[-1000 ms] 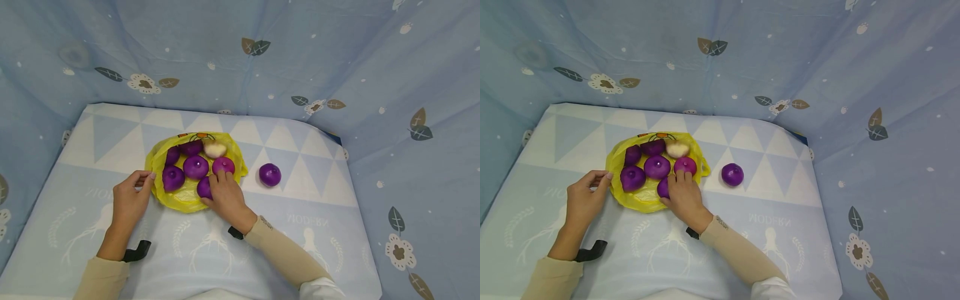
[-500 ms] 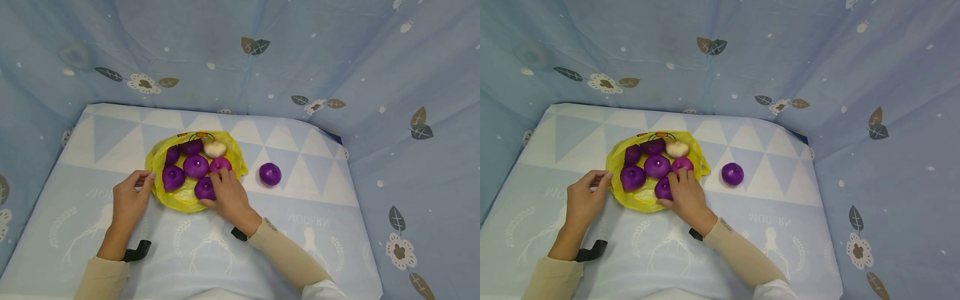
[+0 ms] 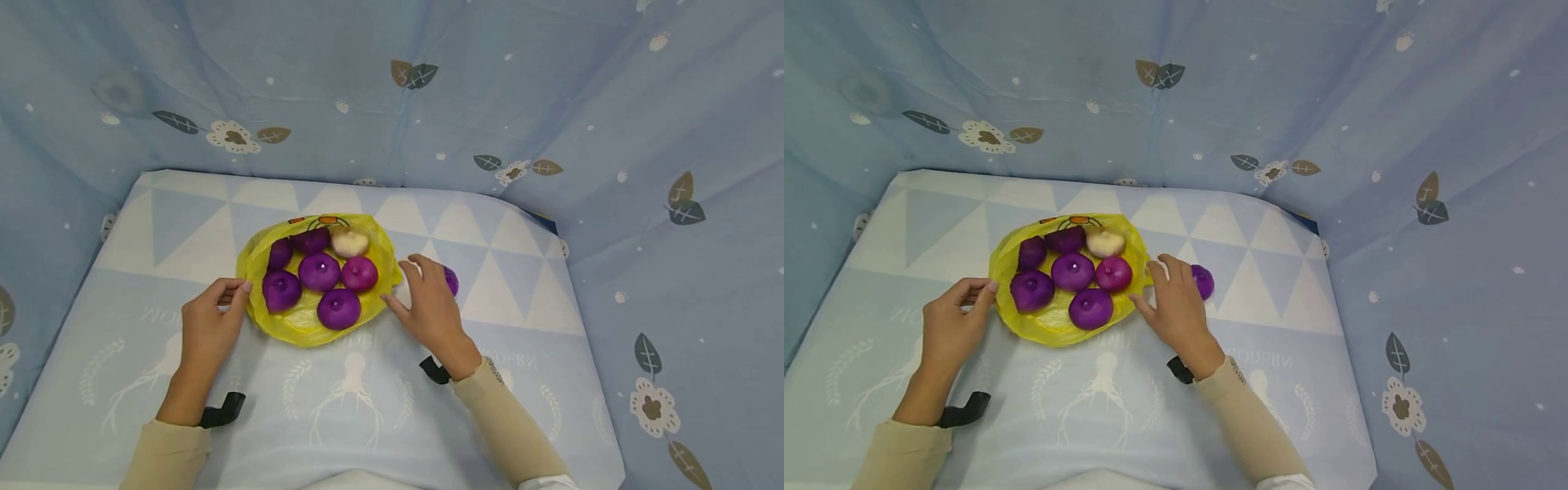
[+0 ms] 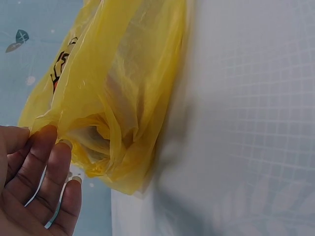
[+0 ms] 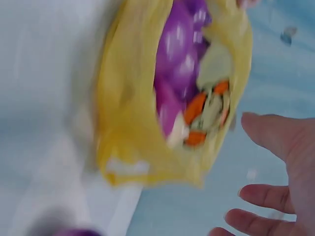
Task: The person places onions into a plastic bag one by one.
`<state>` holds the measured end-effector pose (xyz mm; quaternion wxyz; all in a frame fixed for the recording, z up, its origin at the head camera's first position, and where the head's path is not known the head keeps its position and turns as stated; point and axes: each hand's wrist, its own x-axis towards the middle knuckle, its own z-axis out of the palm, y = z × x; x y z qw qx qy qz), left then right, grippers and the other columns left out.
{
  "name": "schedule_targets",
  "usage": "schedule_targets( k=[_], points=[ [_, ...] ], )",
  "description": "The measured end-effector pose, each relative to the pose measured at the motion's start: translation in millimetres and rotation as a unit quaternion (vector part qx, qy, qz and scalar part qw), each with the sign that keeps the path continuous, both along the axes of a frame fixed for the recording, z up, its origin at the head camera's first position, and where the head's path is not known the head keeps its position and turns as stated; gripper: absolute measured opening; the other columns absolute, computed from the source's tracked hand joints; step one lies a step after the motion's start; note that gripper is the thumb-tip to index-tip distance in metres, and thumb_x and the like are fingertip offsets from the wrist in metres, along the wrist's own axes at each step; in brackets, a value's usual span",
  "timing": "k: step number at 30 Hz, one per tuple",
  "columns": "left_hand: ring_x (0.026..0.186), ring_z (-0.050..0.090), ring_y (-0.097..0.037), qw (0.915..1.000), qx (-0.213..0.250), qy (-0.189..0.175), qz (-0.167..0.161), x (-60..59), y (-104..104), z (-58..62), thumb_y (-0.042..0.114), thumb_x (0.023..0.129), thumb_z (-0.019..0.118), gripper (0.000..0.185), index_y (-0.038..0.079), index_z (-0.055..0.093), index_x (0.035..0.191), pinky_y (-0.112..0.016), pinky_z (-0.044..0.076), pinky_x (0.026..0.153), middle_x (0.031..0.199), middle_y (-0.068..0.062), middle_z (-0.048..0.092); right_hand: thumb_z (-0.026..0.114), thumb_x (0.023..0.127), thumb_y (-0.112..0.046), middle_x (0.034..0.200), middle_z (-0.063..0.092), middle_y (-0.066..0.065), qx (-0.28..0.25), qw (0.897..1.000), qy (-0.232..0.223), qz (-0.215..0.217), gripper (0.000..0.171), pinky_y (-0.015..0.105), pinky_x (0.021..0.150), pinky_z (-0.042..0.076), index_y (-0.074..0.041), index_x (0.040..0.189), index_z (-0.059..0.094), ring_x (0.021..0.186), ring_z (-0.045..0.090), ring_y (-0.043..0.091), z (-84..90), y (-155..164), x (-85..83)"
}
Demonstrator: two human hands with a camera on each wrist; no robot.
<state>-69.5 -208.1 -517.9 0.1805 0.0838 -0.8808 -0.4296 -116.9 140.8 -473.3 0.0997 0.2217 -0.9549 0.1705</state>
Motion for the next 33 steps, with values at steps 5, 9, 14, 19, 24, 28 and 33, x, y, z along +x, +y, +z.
schedule_targets(
  k=[5, 9, 14, 19, 24, 28, 33],
  points=[
    [0.084, 0.063, -0.013, 1.0, -0.003, -0.001, 0.001, 0.0, -1, 0.2, 0.021, 0.103, 0.069, 0.021, 0.002, 0.075, 0.11, -0.012, 0.041, 0.068, 0.097, -0.012, 0.077, 0.085, 0.089, -0.036, 0.156, 0.043, 0.022, -0.005, 0.999, -0.032, -0.034, 0.079, 0.051, 0.115, 0.041, 0.0, 0.15, 0.049, 0.143, 0.04, 0.041, 0.2, 29, -11.3],
    [0.084, 0.064, -0.018, 1.0, -0.007, -0.001, 0.002, -0.4, -1, -0.7, 0.02, 0.103, 0.069, 0.02, 0.001, 0.075, 0.11, -0.012, 0.042, 0.068, 0.097, -0.012, 0.077, 0.086, 0.088, -0.038, 0.161, 0.036, 0.023, 0.004, 0.997, -0.059, -0.059, 0.088, 0.056, 0.115, 0.039, -0.001, 0.155, 0.043, 0.147, 0.035, 0.042, -2.8, 44, -16.9],
    [0.084, 0.065, -0.021, 1.0, -0.004, 0.001, 0.002, -0.5, -1, -0.9, 0.019, 0.103, 0.069, 0.02, 0.001, 0.075, 0.109, -0.012, 0.041, 0.068, 0.097, -0.013, 0.077, 0.086, 0.087, -0.041, 0.166, 0.027, 0.024, 0.017, 0.991, -0.1, -0.085, 0.094, 0.059, 0.116, 0.035, -0.003, 0.158, 0.038, 0.152, 0.025, 0.042, -11.3, 58, -22.2],
    [0.083, 0.066, -0.022, 1.0, -0.002, 0.006, 0.002, -0.5, -2, -2.3, 0.02, 0.103, 0.07, 0.021, 0.001, 0.075, 0.109, -0.011, 0.041, 0.068, 0.096, -0.014, 0.077, 0.086, 0.087, -0.043, 0.168, 0.021, 0.024, 0.017, 0.985, -0.138, -0.1, 0.1, 0.06, 0.119, 0.03, -0.004, 0.162, 0.031, 0.155, 0.018, 0.043, -18.7, 65, -26.5],
    [0.082, 0.064, -0.015, 1.0, -0.005, 0.007, 0.003, -1.0, -2, -4.0, 0.019, 0.103, 0.07, 0.02, 0.002, 0.075, 0.109, -0.012, 0.042, 0.068, 0.096, -0.012, 0.077, 0.085, 0.089, -0.04, 0.168, 0.022, 0.025, 0.006, 0.98, -0.17, -0.108, 0.1, 0.061, 0.116, 0.034, -0.004, 0.163, 0.028, 0.153, 0.022, 0.044, -25.7, 70, -28.5],
    [0.082, 0.065, -0.017, 0.9999, -0.005, 0.01, 0.004, -0.9, -2, -3.9, 0.019, 0.102, 0.07, 0.019, 0.001, 0.075, 0.109, -0.012, 0.041, 0.068, 0.096, -0.012, 0.077, 0.083, 0.09, -0.035, 0.165, 0.028, 0.024, -0.009, 0.976, -0.183, -0.114, 0.096, 0.062, 0.112, 0.04, -0.004, 0.162, 0.029, 0.15, 0.029, 0.044, -32.3, 73, -29.6],
    [0.081, 0.064, -0.015, 0.9999, -0.001, 0.015, 0.006, -0.9, -2, -4.7, 0.017, 0.102, 0.071, 0.018, 0.001, 0.076, 0.108, -0.011, 0.041, 0.067, 0.095, -0.012, 0.077, 0.082, 0.092, -0.033, 0.161, 0.032, 0.023, -0.026, 0.974, -0.19, -0.12, 0.092, 0.063, 0.109, 0.042, -0.005, 0.162, 0.031, 0.145, 0.034, 0.044, -39.2, 75, -29.8]
  ],
)
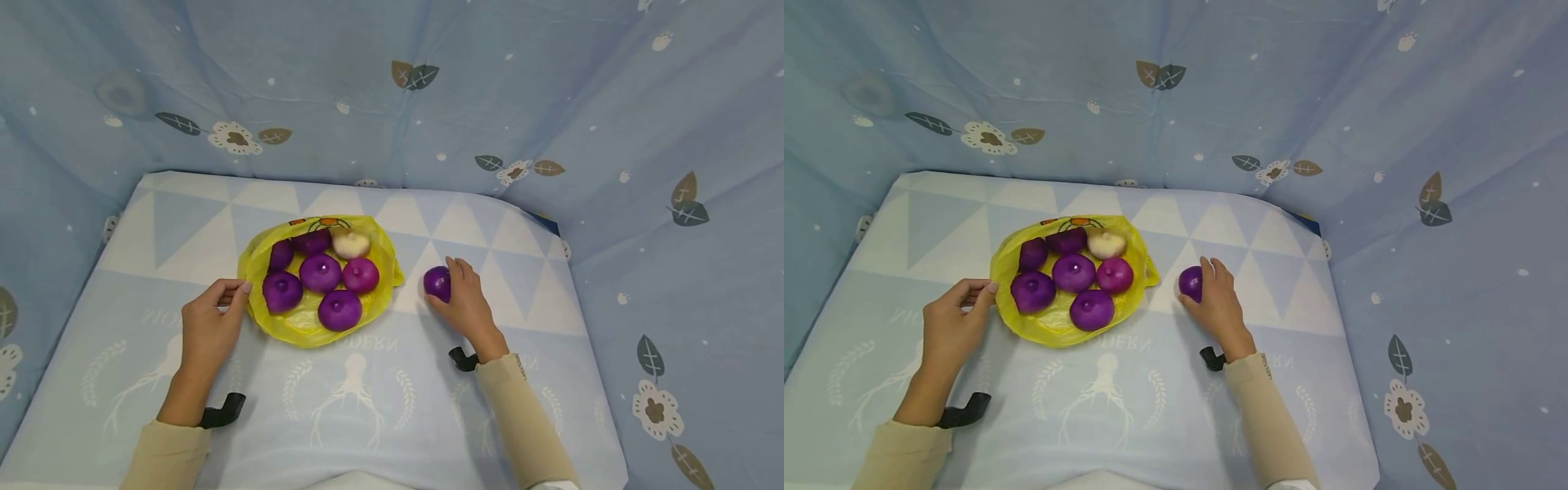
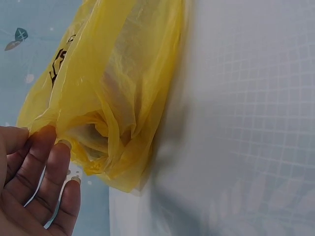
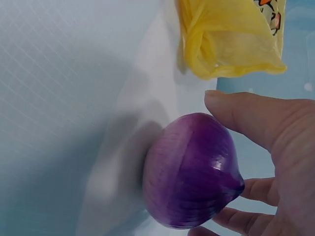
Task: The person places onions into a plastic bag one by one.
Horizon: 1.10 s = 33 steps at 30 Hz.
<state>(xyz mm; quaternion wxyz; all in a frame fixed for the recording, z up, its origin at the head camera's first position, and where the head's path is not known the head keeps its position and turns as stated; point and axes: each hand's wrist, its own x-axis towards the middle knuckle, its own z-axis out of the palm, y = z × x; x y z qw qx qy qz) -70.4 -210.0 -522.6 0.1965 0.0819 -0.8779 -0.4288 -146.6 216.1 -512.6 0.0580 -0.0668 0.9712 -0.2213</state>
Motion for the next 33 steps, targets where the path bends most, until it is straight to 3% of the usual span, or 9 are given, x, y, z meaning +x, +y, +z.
schedule_targets(
  k=[4, 11, 17, 23, 30, 33],
  points=[
    [0.081, 0.062, -0.009, 1.0, 0.003, 0.004, -0.001, -0.3, 0, -0.4, 0.017, 0.102, 0.071, 0.018, 0.001, 0.076, 0.108, -0.011, 0.041, 0.066, 0.095, -0.012, 0.077, 0.081, 0.093, -0.032, 0.16, 0.033, 0.022, -0.008, 1.0, 0.0, -0.006, 0.089, 0.063, 0.109, 0.042, -0.006, 0.162, 0.031, 0.143, 0.037, 0.044, -3.7, 0, 0.5],
    [0.082, 0.064, -0.016, 1.0, 0.001, -0.003, 0.001, 0.1, 1, -0.3, 0.018, 0.103, 0.07, 0.019, 0.001, 0.075, 0.11, -0.011, 0.041, 0.068, 0.096, -0.012, 0.077, 0.078, 0.093, -0.027, 0.158, 0.036, 0.022, -0.017, 1.0, 0.001, -0.012, 0.081, 0.061, 0.11, 0.041, -0.005, 0.159, 0.036, 0.142, 0.038, 0.043, -7.1, 1, 2.9],
    [0.083, 0.062, -0.011, 0.9999, 0.003, -0.009, 0.004, 0.2, 1, 0.6, 0.018, 0.103, 0.07, 0.019, 0.001, 0.075, 0.11, -0.012, 0.042, 0.068, 0.096, -0.011, 0.077, 0.08, 0.093, -0.023, 0.154, 0.04, 0.023, -0.02, 1.0, 0.014, -0.012, 0.071, 0.062, 0.108, 0.044, -0.001, 0.151, 0.046, 0.138, 0.043, 0.044, -9.1, 2, 4.4],
    [0.082, 0.059, -0.001, 1.0, 0.007, 0.0, 0.003, 0.0, 2, 1.5, 0.017, 0.101, 0.073, 0.017, 0.003, 0.077, 0.109, -0.011, 0.041, 0.068, 0.096, -0.011, 0.077, 0.083, 0.091, -0.021, 0.153, 0.043, 0.024, -0.027, 1.0, 0.008, -0.012, 0.075, 0.06, 0.11, 0.042, -0.001, 0.151, 0.043, 0.137, 0.046, 0.044, -11.4, 2, 3.7],
    [0.082, 0.062, -0.01, 1.0, 0.0, 0.005, 0.004, -0.9, 2, 0.9, 0.016, 0.101, 0.072, 0.017, 0.002, 0.076, 0.109, -0.013, 0.041, 0.067, 0.095, -0.011, 0.077, 0.084, 0.09, -0.021, 0.148, 0.048, 0.025, -0.016, 1.0, 0.021, -0.009, 0.076, 0.058, 0.112, 0.041, 0.0, 0.15, 0.043, 0.134, 0.05, 0.043, -14.8, 1, 4.0],
    [0.082, 0.061, -0.006, 1.0, -0.001, 0.005, 0.003, -1.3, 2, -0.5, 0.016, 0.102, 0.071, 0.017, 0.001, 0.076, 0.109, -0.014, 0.041, 0.067, 0.095, -0.011, 0.077, 0.084, 0.09, -0.023, 0.147, 0.049, 0.026, -0.012, 1.0, 0.023, -0.014, 0.077, 0.058, 0.111, 0.042, 0.001, 0.15, 0.043, 0.134, 0.05, 0.042, -15.5, 0, 5.1]
  ],
)
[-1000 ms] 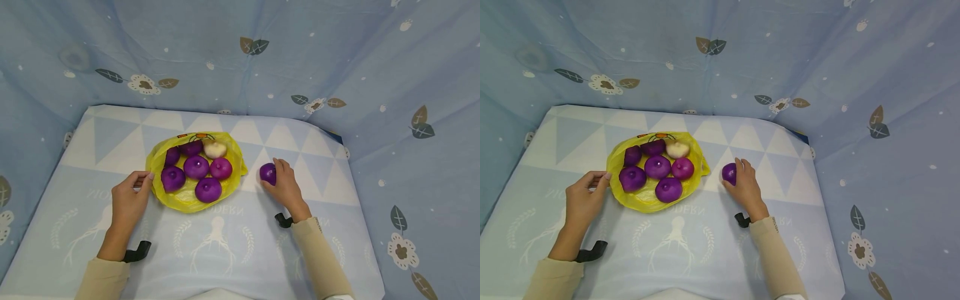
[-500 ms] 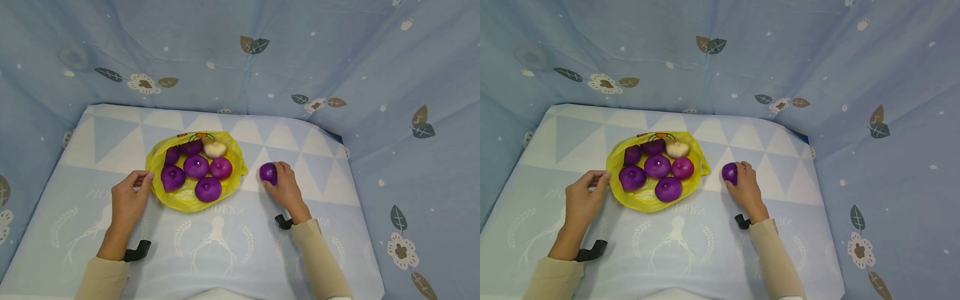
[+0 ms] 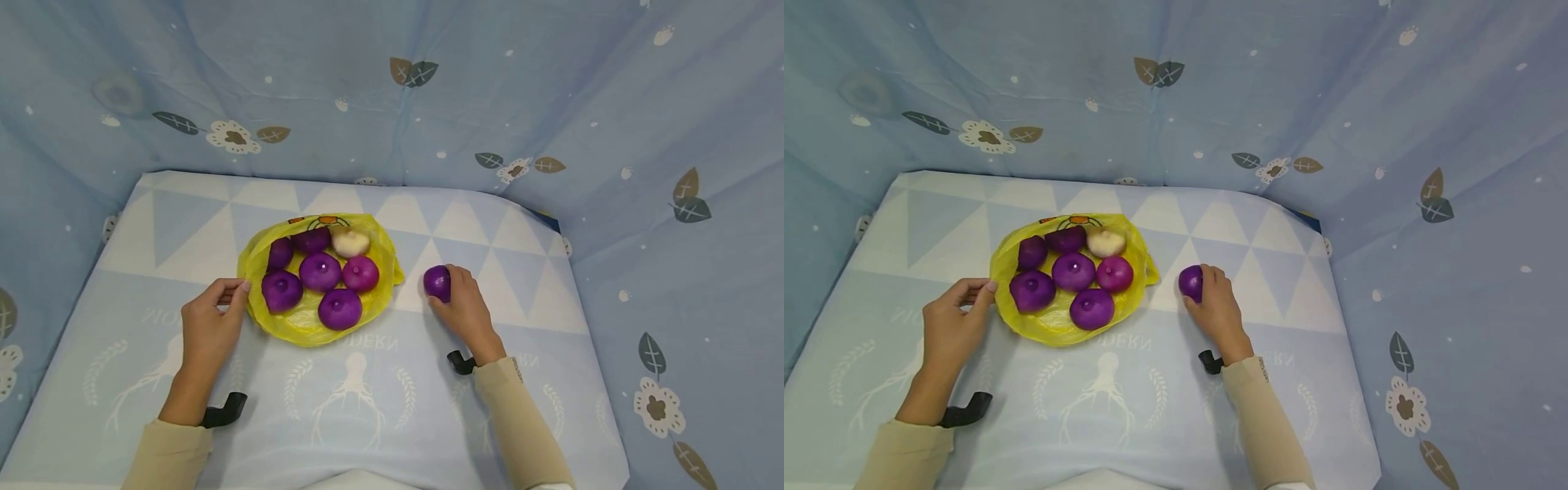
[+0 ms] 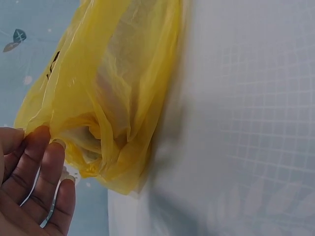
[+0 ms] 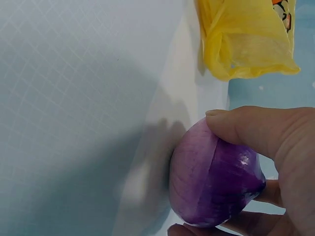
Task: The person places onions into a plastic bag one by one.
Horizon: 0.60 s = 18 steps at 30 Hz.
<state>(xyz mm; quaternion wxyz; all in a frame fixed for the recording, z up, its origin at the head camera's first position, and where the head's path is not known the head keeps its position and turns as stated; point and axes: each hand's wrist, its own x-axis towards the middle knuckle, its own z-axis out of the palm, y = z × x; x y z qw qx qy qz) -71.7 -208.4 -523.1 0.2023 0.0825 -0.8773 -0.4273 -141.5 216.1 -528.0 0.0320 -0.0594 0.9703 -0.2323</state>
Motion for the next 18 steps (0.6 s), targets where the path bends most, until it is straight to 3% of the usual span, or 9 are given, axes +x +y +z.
schedule_targets(
  k=[10, 18],
  points=[
    [0.082, 0.061, -0.005, 1.0, 0.003, 0.004, -0.007, 1.2, 1, 0.4, 0.016, 0.102, 0.07, 0.018, 0.001, 0.076, 0.109, -0.013, 0.041, 0.068, 0.095, -0.012, 0.077, 0.086, 0.088, -0.023, 0.145, 0.05, 0.026, -0.009, 1.0, 0.029, 0.007, 0.078, 0.057, 0.108, 0.045, 0.004, 0.148, 0.044, 0.131, 0.053, 0.042, 7.0, -3, 7.0],
    [0.082, 0.062, -0.008, 1.0, 0.008, -0.005, -0.002, 1.3, 1, -0.8, 0.018, 0.102, 0.071, 0.018, 0.002, 0.076, 0.109, -0.014, 0.041, 0.069, 0.095, -0.011, 0.077, 0.086, 0.088, -0.021, 0.144, 0.05, 0.023, -0.04, 0.997, 0.06, 0.034, 0.075, 0.053, 0.107, 0.048, 0.002, 0.147, 0.045, 0.127, 0.054, 0.037, 35.3, -15, 17.5]
  ],
)
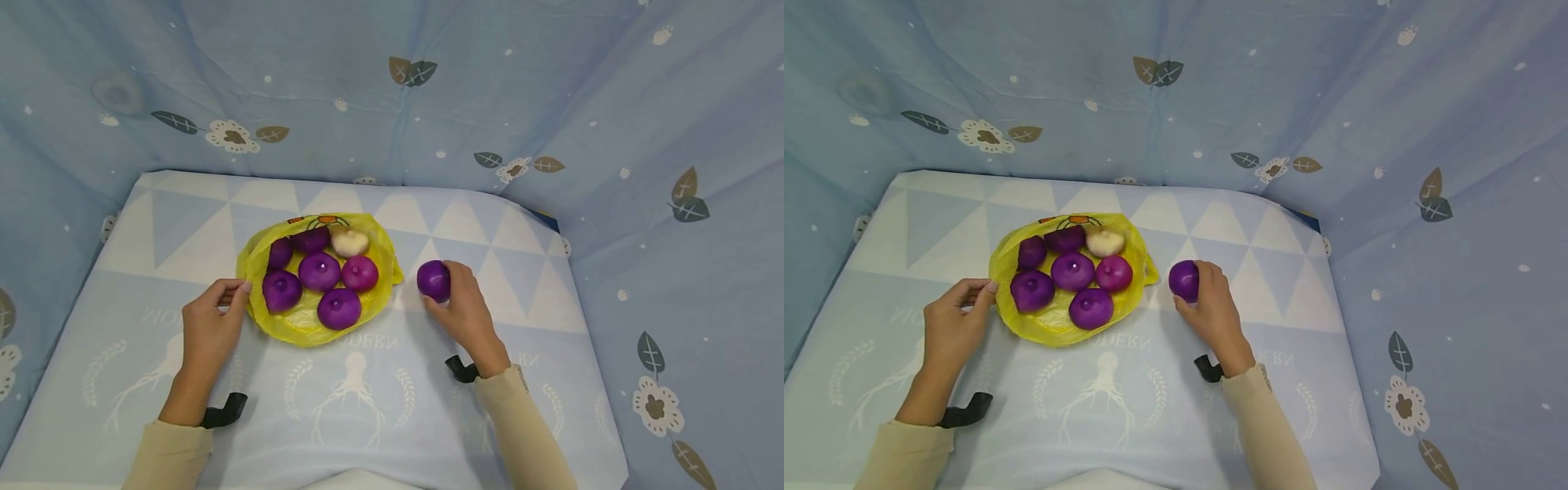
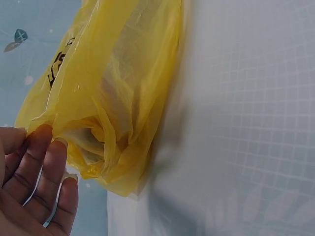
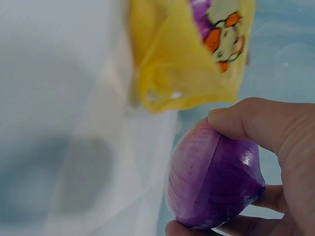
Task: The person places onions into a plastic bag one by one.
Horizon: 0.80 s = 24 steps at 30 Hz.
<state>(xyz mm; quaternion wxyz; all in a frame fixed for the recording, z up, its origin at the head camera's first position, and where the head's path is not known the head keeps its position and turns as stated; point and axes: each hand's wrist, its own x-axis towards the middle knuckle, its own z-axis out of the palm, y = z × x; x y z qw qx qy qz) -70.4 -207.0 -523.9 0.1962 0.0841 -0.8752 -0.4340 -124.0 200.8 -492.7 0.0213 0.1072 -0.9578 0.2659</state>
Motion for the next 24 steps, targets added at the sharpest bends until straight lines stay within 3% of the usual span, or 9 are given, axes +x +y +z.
schedule_targets(
  k=[10, 17, 24],
  points=[
    [0.082, 0.061, -0.006, 0.9999, 0.002, -0.011, 0.005, 1.3, -3, 0.2, 0.02, 0.103, 0.069, 0.021, 0.002, 0.076, 0.111, -0.014, 0.042, 0.07, 0.096, -0.011, 0.077, 0.09, 0.085, -0.02, 0.139, 0.052, 0.02, -0.023, 0.997, 0.029, 0.074, 0.077, 0.046, 0.103, 0.052, 0.0, 0.145, 0.045, 0.123, 0.055, 0.032, 23.6, -35, 8.6],
    [0.083, 0.06, -0.001, 0.9997, 0.005, -0.02, 0.008, 4.2, -2, 0.7, 0.021, 0.103, 0.07, 0.021, 0.003, 0.076, 0.111, -0.014, 0.042, 0.07, 0.095, -0.012, 0.076, 0.089, 0.085, -0.027, 0.139, 0.049, 0.021, -0.005, 0.99, 0.031, 0.135, 0.086, 0.04, 0.102, 0.052, 0.002, 0.152, 0.043, 0.123, 0.056, 0.03, 23.6, -64, 17.8],
    [0.083, 0.061, -0.009, 0.9999, 0.001, -0.014, 0.004, 2.1, -2, 2.2, 0.02, 0.103, 0.07, 0.021, 0.002, 0.076, 0.111, -0.013, 0.042, 0.071, 0.095, -0.012, 0.077, 0.088, 0.086, -0.033, 0.14, 0.046, 0.017, 0.007, 0.979, 0.03, 0.203, 0.083, 0.035, 0.102, 0.052, -0.002, 0.15, 0.045, 0.123, 0.056, 0.026, 26.3, -96, 21.1]
  ],
)
